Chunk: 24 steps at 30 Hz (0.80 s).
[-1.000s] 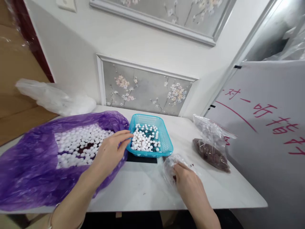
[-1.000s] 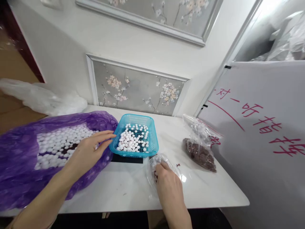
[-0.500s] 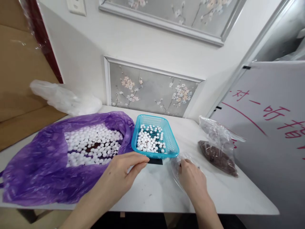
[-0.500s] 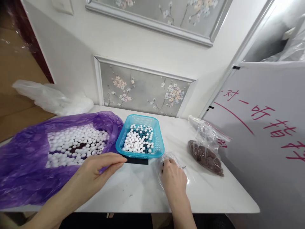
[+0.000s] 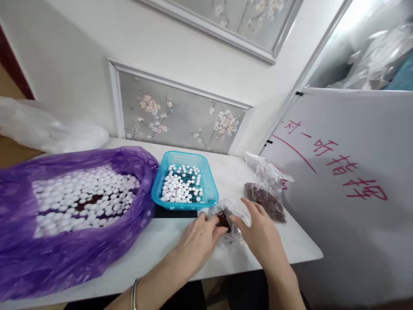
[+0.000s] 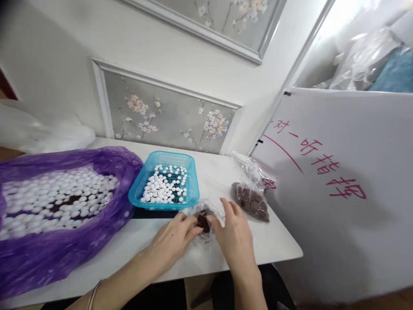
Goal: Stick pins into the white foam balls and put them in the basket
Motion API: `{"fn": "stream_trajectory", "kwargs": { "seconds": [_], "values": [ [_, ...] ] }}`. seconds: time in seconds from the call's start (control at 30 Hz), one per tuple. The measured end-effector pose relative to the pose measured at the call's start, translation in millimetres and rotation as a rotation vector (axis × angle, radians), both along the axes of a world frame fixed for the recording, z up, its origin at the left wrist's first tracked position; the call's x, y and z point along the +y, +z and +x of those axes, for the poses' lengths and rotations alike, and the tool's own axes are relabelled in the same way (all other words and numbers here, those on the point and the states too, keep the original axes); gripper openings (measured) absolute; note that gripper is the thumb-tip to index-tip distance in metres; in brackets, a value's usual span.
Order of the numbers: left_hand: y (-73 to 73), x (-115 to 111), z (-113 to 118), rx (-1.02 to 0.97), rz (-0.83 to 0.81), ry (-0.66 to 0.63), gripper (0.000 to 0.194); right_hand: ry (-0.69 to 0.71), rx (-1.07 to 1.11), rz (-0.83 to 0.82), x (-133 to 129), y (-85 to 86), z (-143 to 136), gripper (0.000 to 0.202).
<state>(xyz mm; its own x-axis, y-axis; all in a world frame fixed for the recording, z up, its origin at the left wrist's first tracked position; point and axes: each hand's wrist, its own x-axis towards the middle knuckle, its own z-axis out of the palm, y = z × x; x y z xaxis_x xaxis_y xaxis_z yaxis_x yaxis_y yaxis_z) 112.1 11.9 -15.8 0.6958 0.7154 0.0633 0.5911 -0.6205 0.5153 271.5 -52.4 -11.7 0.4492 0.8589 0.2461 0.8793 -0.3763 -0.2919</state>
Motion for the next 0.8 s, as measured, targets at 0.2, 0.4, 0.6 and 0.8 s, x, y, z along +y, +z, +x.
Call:
{"fn": "stream_trajectory", "kwargs": {
  "seconds": [0.2,0.4,0.6,0.8],
  "values": [
    [-0.2,9.4,22.5,0.116,0.097,-0.005,0.03,-0.031,0.049,-0.059,5.6,-9.2,14.6,0.043],
    [9.7,12.0,15.0,0.196,0.144,-0.042,0.032,-0.088,0.137,0.071,-9.5,-2.3,35.2,0.044],
    [6.1,-2.5,22.1,0.06,0.21,-0.115,0.067,-0.039,0.243,0.372,-14.9,-5.7,20.0,0.041],
    [-1.5,-4.5,35.5,-0.045,0.241,-0.035,0.062,0.054,0.258,0.409,-19.9,-9.4,16.9,0.047]
  ]
}}
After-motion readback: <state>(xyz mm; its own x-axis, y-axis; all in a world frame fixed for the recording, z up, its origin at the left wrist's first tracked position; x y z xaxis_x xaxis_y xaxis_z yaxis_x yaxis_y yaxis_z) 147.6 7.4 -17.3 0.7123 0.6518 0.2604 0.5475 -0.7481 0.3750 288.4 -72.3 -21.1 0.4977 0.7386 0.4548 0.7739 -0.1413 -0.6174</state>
